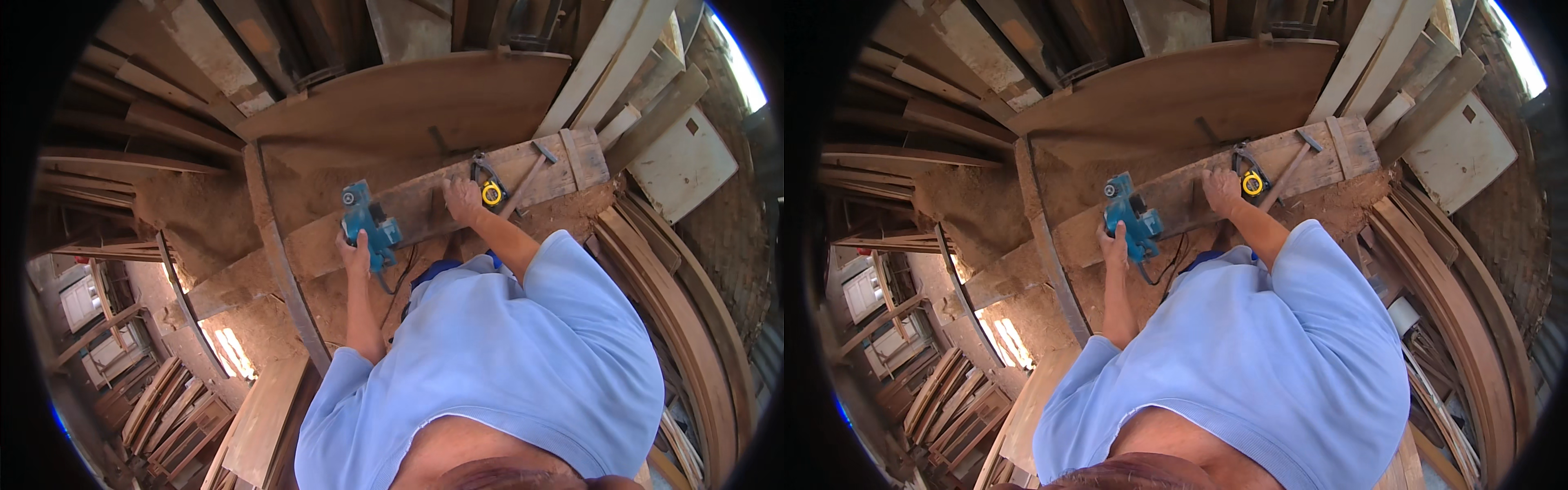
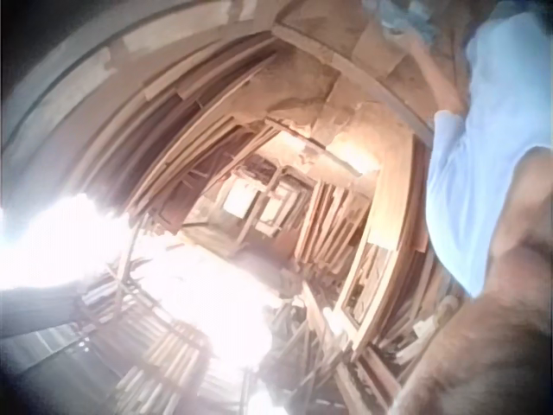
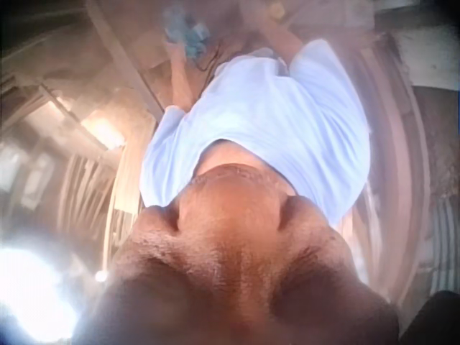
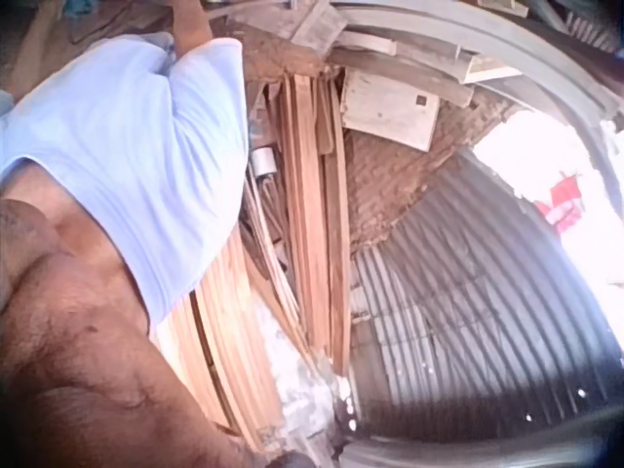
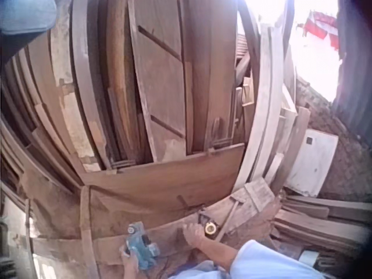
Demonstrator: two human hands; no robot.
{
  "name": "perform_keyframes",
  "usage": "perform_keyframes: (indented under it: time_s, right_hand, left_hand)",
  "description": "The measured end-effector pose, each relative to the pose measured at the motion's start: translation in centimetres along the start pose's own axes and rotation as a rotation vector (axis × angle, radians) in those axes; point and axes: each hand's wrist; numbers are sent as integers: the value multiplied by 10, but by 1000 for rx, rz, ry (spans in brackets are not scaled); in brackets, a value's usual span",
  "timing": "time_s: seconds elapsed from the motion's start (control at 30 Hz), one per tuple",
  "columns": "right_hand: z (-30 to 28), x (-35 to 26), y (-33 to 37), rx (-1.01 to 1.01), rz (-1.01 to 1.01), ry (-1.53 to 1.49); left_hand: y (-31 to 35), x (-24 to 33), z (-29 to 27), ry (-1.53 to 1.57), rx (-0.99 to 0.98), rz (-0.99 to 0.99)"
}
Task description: The person uses a tape measure and a file on a large wooden board, then selects several wooden planks from a stack and fits them together by hand.
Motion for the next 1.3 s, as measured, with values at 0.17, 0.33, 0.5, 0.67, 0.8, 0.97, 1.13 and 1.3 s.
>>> perform_keyframes:
  time_s: [0.17, 0.33, 0.5, 0.67, 0.8, 0.97, 1.13, 1.3]
  right_hand:
    - [15, 0, -3, 9, -22, -220]
    - [27, 21, 4, 179, 135, -557]
    - [-11, 96, 55, 98, 346, -703]
    - [14, 152, 174, 247, 857, -789]
    - [62, 197, 289, 378, 1369, -995]
    - [122, 212, 413, 526, 1568, -807]
    - [208, 212, 512, 548, 1737, -574]
    - [253, 226, 580, 818, 2135, -847]
  left_hand:
    - [-19, 28, -3, -537, 152, 445]
    - [-31, 100, 55, -590, -21, 742]
    - [-26, 122, 165, -756, -451, 709]
    - [18, 100, 259, -944, -889, 829]
    - [89, 95, 343, -1085, -1100, 803]
    - [121, 47, 419, -1138, -1222, 959]
    - [191, 37, 472, -1403, -1289, 946]
    - [240, 33, 502, -1412, -1332, 1003]
Point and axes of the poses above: each hand's wrist, its own y-axis away from the middle knuckle, its own z-axis out of the palm, x = y × z, and after that the axes turned 7 degrees about y, right-handed
